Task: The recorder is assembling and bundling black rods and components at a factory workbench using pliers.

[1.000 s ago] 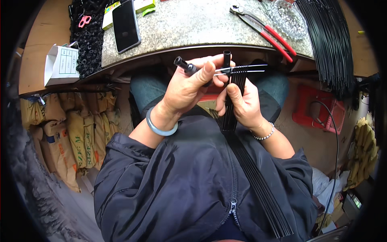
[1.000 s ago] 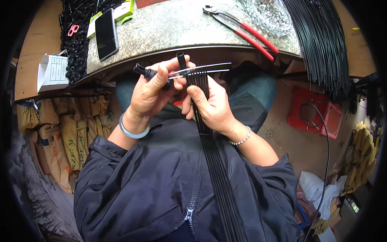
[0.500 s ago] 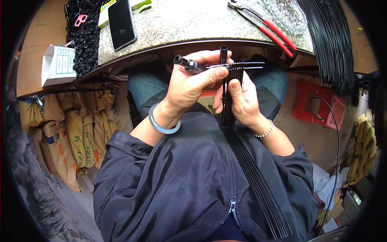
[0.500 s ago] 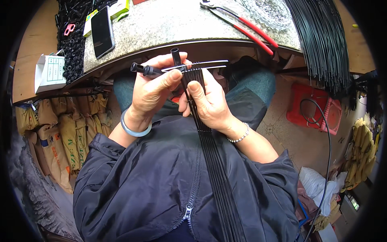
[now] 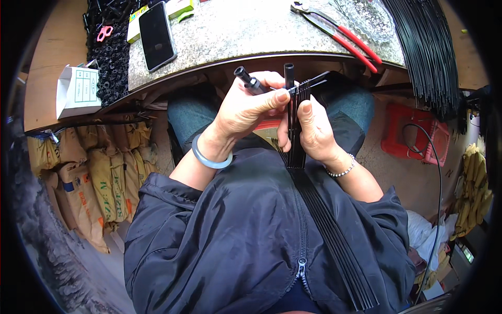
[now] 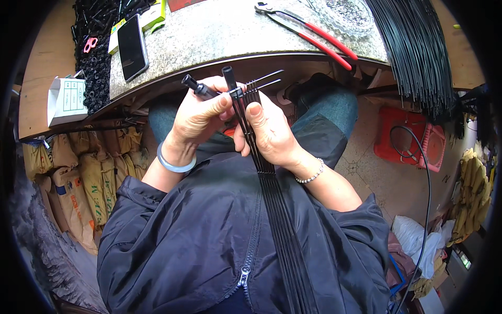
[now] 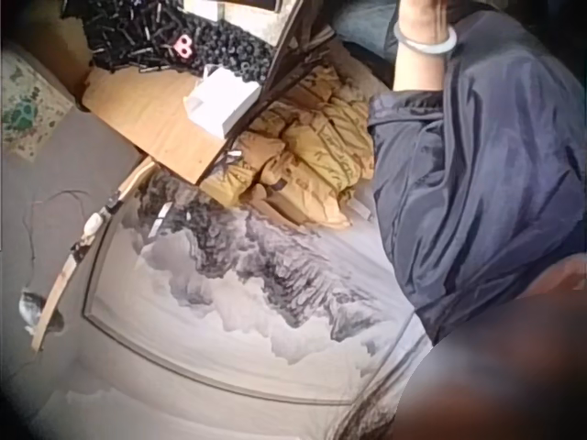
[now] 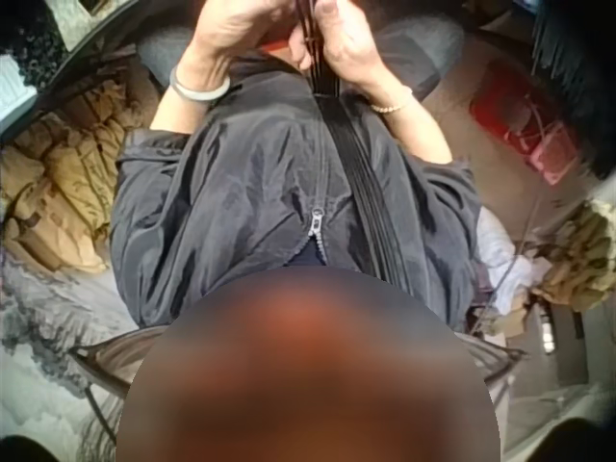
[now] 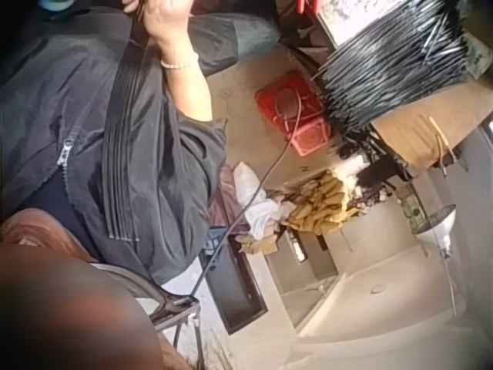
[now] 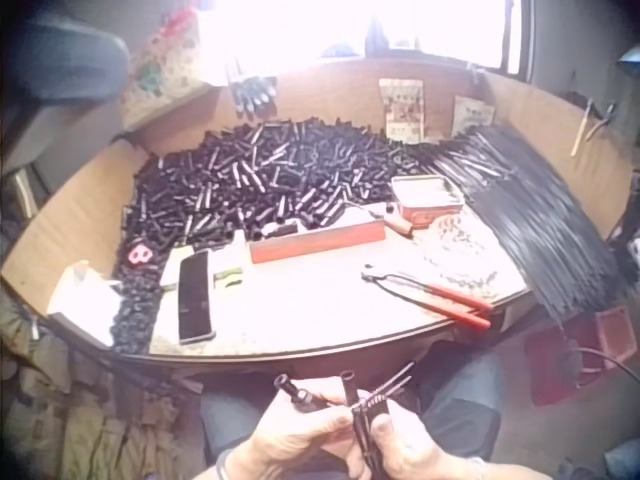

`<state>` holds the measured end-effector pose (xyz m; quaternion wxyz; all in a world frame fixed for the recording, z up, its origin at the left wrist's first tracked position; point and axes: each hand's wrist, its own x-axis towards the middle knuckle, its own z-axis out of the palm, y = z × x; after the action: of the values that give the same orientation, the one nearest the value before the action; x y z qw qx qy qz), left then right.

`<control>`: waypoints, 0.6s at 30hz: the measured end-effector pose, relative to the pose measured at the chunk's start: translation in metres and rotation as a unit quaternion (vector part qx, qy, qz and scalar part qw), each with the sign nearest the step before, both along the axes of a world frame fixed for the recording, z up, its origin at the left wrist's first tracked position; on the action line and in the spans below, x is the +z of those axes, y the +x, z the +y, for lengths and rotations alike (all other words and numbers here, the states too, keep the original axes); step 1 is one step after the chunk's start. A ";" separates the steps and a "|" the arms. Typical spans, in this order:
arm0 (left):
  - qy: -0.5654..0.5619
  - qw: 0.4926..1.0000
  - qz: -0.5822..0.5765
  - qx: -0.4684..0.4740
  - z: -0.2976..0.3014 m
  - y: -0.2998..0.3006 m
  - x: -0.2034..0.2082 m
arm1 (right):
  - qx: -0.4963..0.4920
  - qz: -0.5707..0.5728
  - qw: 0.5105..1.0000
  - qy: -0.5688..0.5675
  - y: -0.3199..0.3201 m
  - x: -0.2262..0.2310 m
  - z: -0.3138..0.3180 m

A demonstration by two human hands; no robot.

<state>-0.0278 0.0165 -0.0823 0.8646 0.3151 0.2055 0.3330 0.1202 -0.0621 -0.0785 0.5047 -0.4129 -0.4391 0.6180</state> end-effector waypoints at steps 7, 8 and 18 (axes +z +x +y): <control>0.030 0.998 0.050 -0.010 0.001 -0.004 0.001 | 0.026 0.005 1.000 -0.008 0.001 -0.001 0.001; 0.020 0.999 0.038 -0.012 0.003 -0.004 0.001 | 0.025 0.007 1.000 -0.015 0.000 -0.004 0.001; 0.096 0.989 0.089 -0.068 0.019 -0.009 0.003 | 0.096 0.063 0.992 -0.058 0.009 -0.010 0.011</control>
<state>-0.0368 0.0357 -0.0790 0.8294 0.4380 0.2271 0.2620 0.1288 -0.0515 -0.0888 0.4453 -0.3578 -0.4075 0.7125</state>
